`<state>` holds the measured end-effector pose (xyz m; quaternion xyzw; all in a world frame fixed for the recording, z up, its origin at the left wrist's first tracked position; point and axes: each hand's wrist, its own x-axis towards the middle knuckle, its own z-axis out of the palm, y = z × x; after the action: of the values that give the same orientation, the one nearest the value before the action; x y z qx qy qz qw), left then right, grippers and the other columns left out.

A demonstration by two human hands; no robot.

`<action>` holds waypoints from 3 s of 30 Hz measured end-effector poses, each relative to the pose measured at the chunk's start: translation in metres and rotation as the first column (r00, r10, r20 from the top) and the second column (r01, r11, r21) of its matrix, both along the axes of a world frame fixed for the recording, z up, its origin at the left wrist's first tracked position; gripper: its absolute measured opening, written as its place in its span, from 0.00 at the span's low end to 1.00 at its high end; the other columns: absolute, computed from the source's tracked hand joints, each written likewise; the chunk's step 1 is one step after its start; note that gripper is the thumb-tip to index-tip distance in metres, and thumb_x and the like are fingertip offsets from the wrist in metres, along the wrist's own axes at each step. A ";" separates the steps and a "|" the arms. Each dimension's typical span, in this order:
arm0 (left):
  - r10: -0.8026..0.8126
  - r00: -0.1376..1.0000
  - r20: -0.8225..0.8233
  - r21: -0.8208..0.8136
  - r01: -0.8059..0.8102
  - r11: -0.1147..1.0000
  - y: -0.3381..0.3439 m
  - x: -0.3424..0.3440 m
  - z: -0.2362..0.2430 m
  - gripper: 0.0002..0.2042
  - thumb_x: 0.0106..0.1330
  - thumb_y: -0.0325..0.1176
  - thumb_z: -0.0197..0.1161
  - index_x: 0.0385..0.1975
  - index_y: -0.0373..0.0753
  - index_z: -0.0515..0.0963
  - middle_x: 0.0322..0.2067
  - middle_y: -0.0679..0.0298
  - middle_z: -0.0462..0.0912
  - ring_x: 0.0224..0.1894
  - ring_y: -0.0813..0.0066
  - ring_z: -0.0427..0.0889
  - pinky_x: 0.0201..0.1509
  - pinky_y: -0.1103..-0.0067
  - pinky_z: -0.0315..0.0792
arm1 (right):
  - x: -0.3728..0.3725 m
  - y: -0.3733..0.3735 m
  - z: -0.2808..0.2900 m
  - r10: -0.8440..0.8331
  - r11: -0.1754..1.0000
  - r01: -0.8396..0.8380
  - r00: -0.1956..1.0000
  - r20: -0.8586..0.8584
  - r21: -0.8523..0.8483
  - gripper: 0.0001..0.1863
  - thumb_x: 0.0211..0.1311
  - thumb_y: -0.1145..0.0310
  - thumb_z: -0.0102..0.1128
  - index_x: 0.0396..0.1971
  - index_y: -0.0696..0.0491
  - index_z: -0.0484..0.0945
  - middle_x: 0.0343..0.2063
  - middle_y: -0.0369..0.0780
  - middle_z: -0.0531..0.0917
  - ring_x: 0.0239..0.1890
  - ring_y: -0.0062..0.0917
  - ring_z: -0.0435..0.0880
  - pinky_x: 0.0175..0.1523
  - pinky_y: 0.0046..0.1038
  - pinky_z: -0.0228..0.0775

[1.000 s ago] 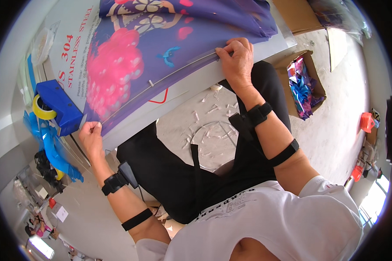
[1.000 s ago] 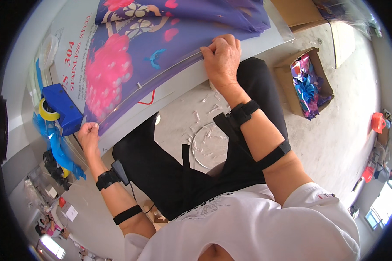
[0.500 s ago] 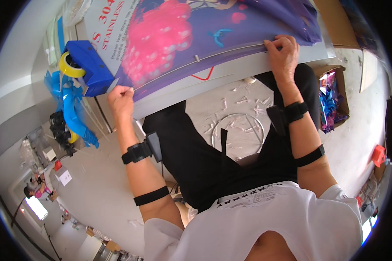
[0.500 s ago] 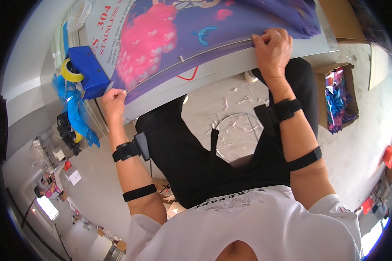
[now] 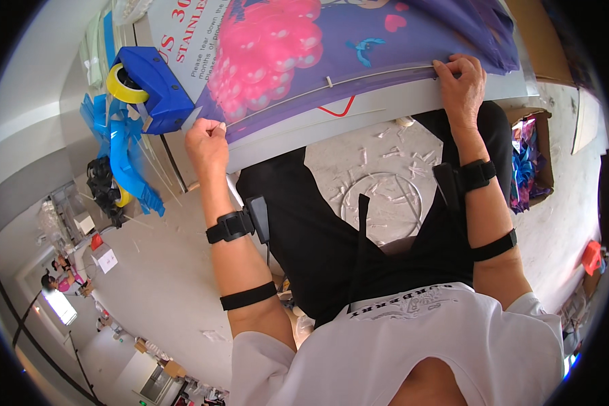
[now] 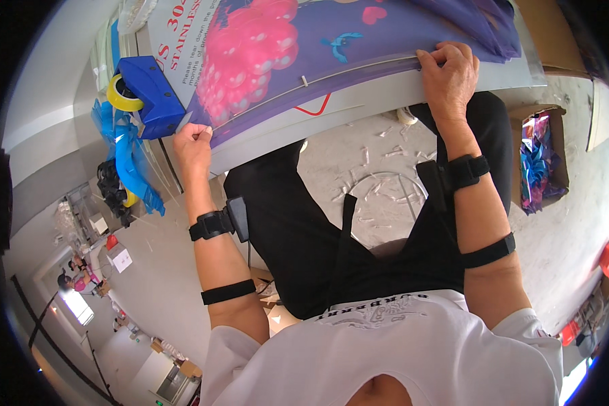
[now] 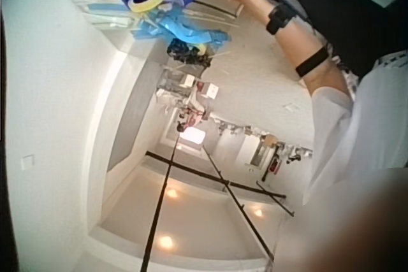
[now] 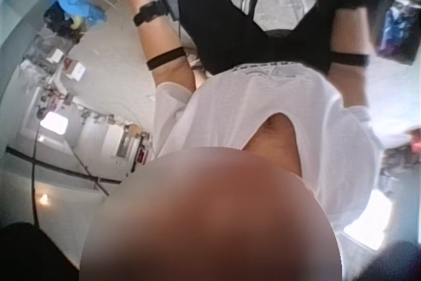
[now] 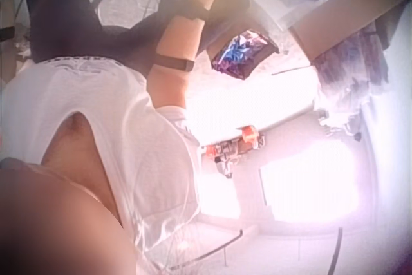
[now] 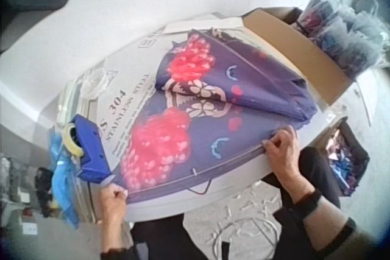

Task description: The recorder is assembling a hanging wire and frame for a piece of artwork on a table.

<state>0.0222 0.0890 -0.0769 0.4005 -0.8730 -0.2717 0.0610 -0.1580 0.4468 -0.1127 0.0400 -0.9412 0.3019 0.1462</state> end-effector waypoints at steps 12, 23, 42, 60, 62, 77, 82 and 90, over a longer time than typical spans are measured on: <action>0.097 0.990 -0.101 0.171 -0.078 0.982 -0.004 0.002 -0.001 0.03 0.56 0.24 0.63 0.27 0.32 0.78 0.23 0.67 0.76 0.25 0.82 0.70 0.30 0.82 0.65 | -0.004 0.005 -0.005 0.019 1.000 -0.018 1.000 -0.022 0.017 0.11 0.45 0.63 0.67 0.19 0.55 0.80 0.37 0.38 0.80 0.42 0.36 0.73 0.49 0.33 0.65; 0.059 0.993 -0.103 0.102 -0.049 0.994 -0.005 0.002 -0.004 0.03 0.54 0.23 0.64 0.24 0.31 0.77 0.19 0.66 0.75 0.22 0.79 0.71 0.29 0.80 0.67 | -0.004 0.003 -0.005 0.030 0.999 -0.030 0.999 -0.018 0.030 0.12 0.45 0.61 0.67 0.18 0.55 0.79 0.37 0.37 0.80 0.42 0.35 0.73 0.49 0.34 0.64; 0.045 0.998 -0.042 -0.007 -0.045 0.999 0.000 -0.001 -0.006 0.03 0.54 0.24 0.65 0.24 0.32 0.77 0.18 0.63 0.77 0.21 0.76 0.74 0.29 0.78 0.69 | -0.008 0.009 -0.006 0.041 0.999 -0.041 0.999 0.011 0.033 0.13 0.46 0.61 0.67 0.21 0.56 0.81 0.38 0.38 0.80 0.43 0.36 0.73 0.50 0.34 0.65; 0.175 0.980 -0.093 0.119 -0.163 0.979 -0.007 0.007 0.000 0.08 0.50 0.23 0.68 0.19 0.32 0.74 0.18 0.66 0.74 0.22 0.79 0.70 0.29 0.78 0.67 | -0.018 0.019 0.002 0.025 1.000 -0.024 0.997 0.069 -0.012 0.11 0.44 0.62 0.68 0.27 0.51 0.82 0.36 0.39 0.78 0.38 0.32 0.78 0.44 0.33 0.69; 0.197 0.974 -0.112 0.160 -0.178 0.971 -0.015 0.016 -0.003 0.08 0.54 0.25 0.65 0.32 0.32 0.75 0.27 0.59 0.78 0.30 0.71 0.76 0.38 0.74 0.71 | -0.016 0.018 0.000 0.065 0.995 -0.056 0.991 0.114 -0.081 0.10 0.47 0.65 0.66 0.30 0.52 0.80 0.36 0.39 0.78 0.39 0.34 0.77 0.45 0.33 0.68; -0.581 0.798 0.160 -0.365 0.595 0.716 0.121 -0.006 -0.005 0.30 0.68 0.50 0.47 0.67 0.43 0.52 0.68 0.56 0.51 0.70 0.61 0.48 0.70 0.57 0.43 | 0.068 -0.051 0.021 0.677 0.634 -0.683 0.717 0.166 0.364 0.37 0.62 0.48 0.47 0.66 0.51 0.53 0.67 0.37 0.55 0.70 0.27 0.49 0.72 0.38 0.33; -0.276 0.919 0.281 -0.354 0.366 0.861 0.080 0.028 -0.004 0.31 0.66 0.49 0.50 0.66 0.40 0.53 0.67 0.56 0.52 0.70 0.62 0.49 0.70 0.57 0.44 | 0.053 -0.002 0.023 0.471 0.736 -0.495 0.864 0.176 0.461 0.39 0.61 0.44 0.47 0.67 0.51 0.51 0.68 0.38 0.52 0.71 0.28 0.47 0.72 0.38 0.32; 0.280 0.851 -0.445 0.011 -0.308 0.951 0.009 0.049 0.002 0.16 0.61 0.28 0.56 0.48 0.28 0.72 0.47 0.47 0.77 0.52 0.59 0.76 0.53 0.73 0.70 | 0.045 0.002 0.002 0.366 0.917 -0.362 0.930 0.004 0.168 0.40 0.58 0.50 0.56 0.65 0.54 0.54 0.66 0.44 0.57 0.69 0.37 0.51 0.71 0.39 0.37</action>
<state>0.0710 0.0975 -0.0753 0.4551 -0.7725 -0.3162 0.3100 -0.1135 0.4486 -0.1109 0.2305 -0.9371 0.2437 0.0965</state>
